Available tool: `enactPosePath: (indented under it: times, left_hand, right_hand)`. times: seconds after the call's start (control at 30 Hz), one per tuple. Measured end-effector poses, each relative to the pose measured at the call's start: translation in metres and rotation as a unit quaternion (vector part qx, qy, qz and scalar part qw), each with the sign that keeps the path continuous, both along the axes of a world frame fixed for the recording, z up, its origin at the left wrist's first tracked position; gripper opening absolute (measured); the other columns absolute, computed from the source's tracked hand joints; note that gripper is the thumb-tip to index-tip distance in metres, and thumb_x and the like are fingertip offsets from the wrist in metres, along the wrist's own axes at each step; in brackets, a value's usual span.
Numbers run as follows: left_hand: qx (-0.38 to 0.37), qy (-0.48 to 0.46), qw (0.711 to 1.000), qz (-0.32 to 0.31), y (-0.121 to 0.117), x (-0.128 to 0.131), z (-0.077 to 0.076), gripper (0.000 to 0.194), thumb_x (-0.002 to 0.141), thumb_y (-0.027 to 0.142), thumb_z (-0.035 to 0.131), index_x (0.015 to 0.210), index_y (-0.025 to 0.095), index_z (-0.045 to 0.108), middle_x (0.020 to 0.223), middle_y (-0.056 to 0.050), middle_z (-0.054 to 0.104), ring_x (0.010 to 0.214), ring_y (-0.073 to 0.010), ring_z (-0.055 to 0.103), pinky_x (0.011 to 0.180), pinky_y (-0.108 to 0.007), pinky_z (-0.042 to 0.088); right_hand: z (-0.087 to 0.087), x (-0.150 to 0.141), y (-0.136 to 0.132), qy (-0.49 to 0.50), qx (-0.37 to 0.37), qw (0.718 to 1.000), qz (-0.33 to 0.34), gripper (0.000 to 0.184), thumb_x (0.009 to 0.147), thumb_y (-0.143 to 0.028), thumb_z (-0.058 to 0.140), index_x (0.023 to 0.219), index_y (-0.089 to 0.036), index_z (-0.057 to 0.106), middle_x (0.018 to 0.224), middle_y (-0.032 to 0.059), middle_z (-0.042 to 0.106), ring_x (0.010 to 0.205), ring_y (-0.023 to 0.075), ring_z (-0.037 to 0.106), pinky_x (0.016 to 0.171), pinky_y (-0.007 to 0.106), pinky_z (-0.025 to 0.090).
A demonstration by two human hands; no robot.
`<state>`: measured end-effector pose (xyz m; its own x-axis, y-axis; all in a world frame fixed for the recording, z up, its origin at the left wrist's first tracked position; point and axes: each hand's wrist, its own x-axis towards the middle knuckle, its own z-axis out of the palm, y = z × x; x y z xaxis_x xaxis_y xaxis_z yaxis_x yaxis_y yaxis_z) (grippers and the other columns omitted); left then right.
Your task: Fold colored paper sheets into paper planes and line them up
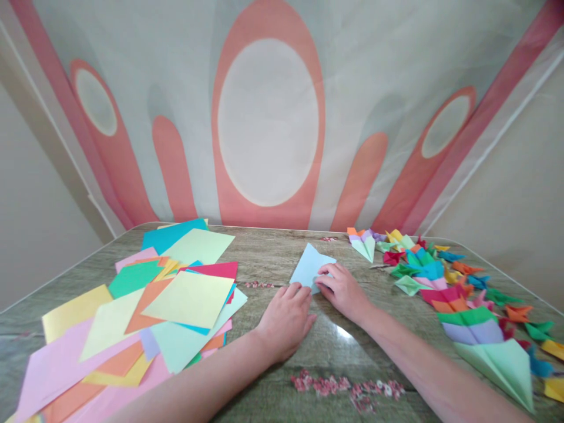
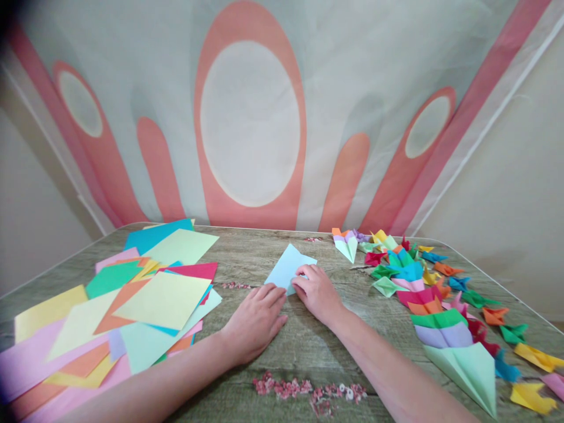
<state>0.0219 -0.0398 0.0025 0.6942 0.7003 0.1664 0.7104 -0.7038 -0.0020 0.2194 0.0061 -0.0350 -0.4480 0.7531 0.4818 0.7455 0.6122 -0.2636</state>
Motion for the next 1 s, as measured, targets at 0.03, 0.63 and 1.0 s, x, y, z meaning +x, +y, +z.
enactPosePath:
  times: [0.03, 0.63, 1.0]
  left_hand:
    - [0.003, -0.001, 1.000, -0.005, 0.000, 0.000, -0.001, 0.034, 0.092, 0.037, 0.036, 0.116, 0.017, 0.050, 0.117, -0.008, 0.052, 0.113, -0.0234, 0.040, 0.094, -0.036, 0.032]
    - [0.004, 0.007, 1.000, -0.001, 0.002, -0.001, -0.001, 0.037, 0.091, 0.040, 0.039, 0.115, 0.014, 0.051, 0.110, -0.009, 0.055, 0.108, -0.0238, 0.043, 0.095, -0.038, 0.032]
    - [0.000, 0.024, 1.000, 0.011, -0.001, -0.004, -0.001, 0.041, 0.085, 0.043, 0.049, 0.116, 0.016, 0.051, 0.108, -0.011, 0.055, 0.107, -0.0263, 0.045, 0.092, -0.041, 0.035]
  right_hand:
    - [0.000, -0.001, 0.000, -0.008, 0.005, 1.000, -0.006, 0.014, 0.086, -0.022, 0.051, 0.085, -0.023, 0.064, 0.095, 0.0076, 0.056, 0.091, 0.0231, 0.049, 0.079, 0.039, 0.039]
    - [0.009, -0.006, -0.021, -0.137, 0.041, 0.989, 0.026, 0.019, 0.089, -0.022, 0.050, 0.100, -0.021, 0.066, 0.098, 0.0073, 0.060, 0.097, 0.0207, 0.047, 0.082, 0.036, 0.035]
    - [0.021, -0.009, -0.027, -0.215, 0.040, 0.976, 0.023, 0.020, 0.089, -0.019, 0.050, 0.104, -0.017, 0.063, 0.093, 0.0066, 0.061, 0.092, 0.0182, 0.050, 0.083, 0.033, 0.036]
